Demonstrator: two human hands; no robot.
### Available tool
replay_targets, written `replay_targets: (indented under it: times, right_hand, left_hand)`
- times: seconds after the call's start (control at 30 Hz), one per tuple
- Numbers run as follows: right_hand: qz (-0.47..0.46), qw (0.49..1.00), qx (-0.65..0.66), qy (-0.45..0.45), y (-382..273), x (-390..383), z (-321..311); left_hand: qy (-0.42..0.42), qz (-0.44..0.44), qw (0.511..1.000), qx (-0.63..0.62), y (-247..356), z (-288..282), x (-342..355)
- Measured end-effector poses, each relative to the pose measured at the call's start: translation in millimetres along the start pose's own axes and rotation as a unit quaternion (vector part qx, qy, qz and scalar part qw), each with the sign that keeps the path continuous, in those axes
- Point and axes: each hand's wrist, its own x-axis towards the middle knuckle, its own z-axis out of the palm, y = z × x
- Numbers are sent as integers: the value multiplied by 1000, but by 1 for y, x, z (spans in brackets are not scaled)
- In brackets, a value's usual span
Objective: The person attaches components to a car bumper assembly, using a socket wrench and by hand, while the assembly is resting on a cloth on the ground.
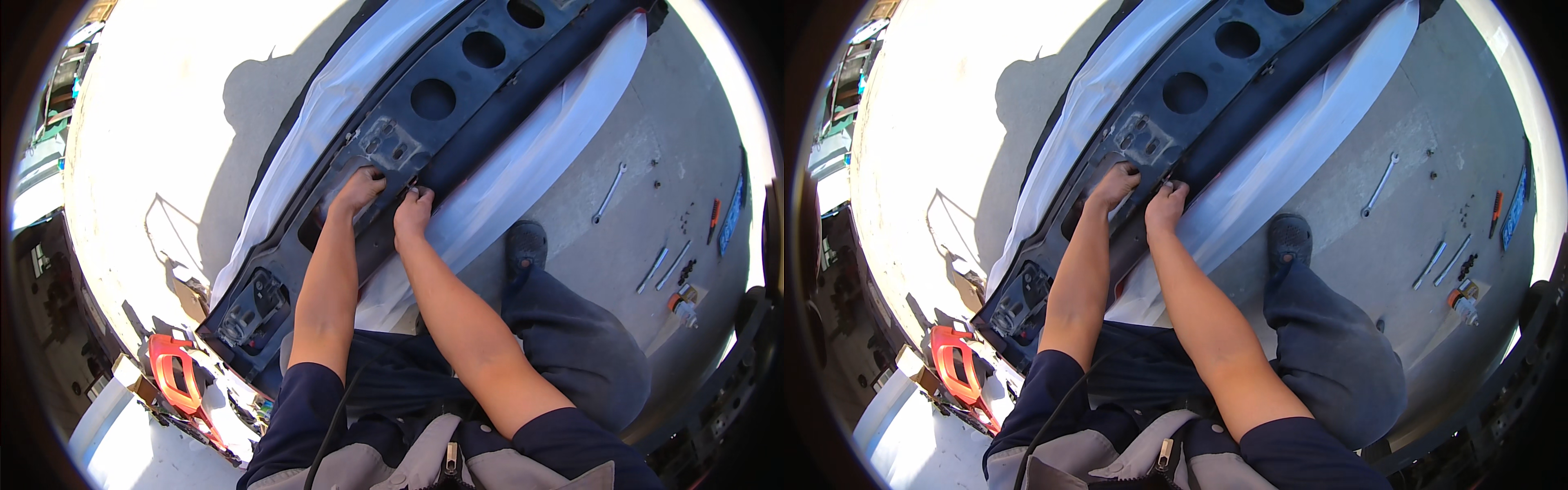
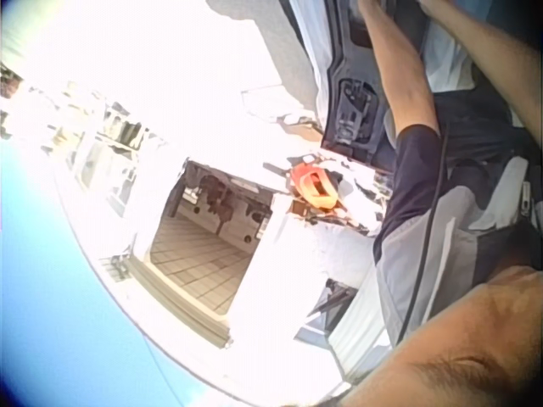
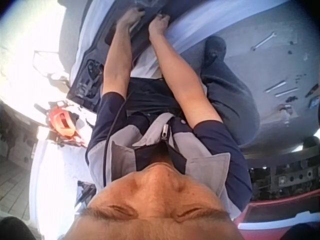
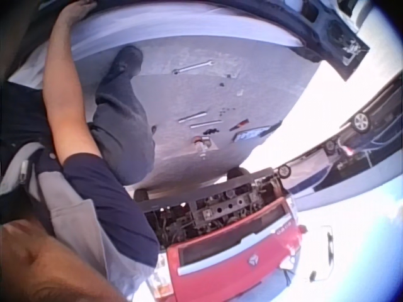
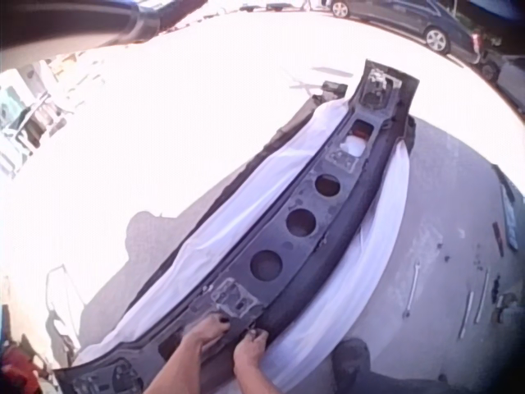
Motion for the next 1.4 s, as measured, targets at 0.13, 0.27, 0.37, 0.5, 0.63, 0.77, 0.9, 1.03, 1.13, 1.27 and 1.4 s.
replay_targets:
  times: [0.13,0.27,0.37,0.5,0.63,0.77,0.9,1.03,1.13,1.27,1.4]
  right_hand:
    - [-3,1000,-5,11,2,4,-2]
    - [-28,999,-18,19,3,3,0]
    - [-25,999,-15,21,0,-1,0]
    - [-39,999,-12,12,-1,1,-2]
    - [-39,999,-9,13,-1,1,-2]
    - [-29,1000,-4,1,0,0,-2]
    - [-19,1000,-16,2,-2,1,-3]
    - [-24,1000,-8,0,1,4,-3]
    - [-28,1000,-8,-3,2,1,-1]
    - [-29,1000,-4,2,3,5,-3]
    - [-4,1000,8,-6,3,6,-3]
  left_hand:
    - [-30,-15,995,-90,11,8,-10]
    - [-39,-26,993,-113,20,8,-17]
    - [-15,-26,994,-106,19,10,-19]
    - [11,-8,997,-72,27,19,-17]
    - [7,-2,998,-65,21,16,-12]
    - [-1,-7,995,-101,4,12,-7]
    - [-39,-20,987,-155,3,10,-9]
    - [-33,-16,983,-180,0,12,-9]
    - [1,-26,997,-72,0,10,-5]
    - [10,1,998,-66,18,18,-11]
    - [-24,-22,992,-122,22,13,-21]
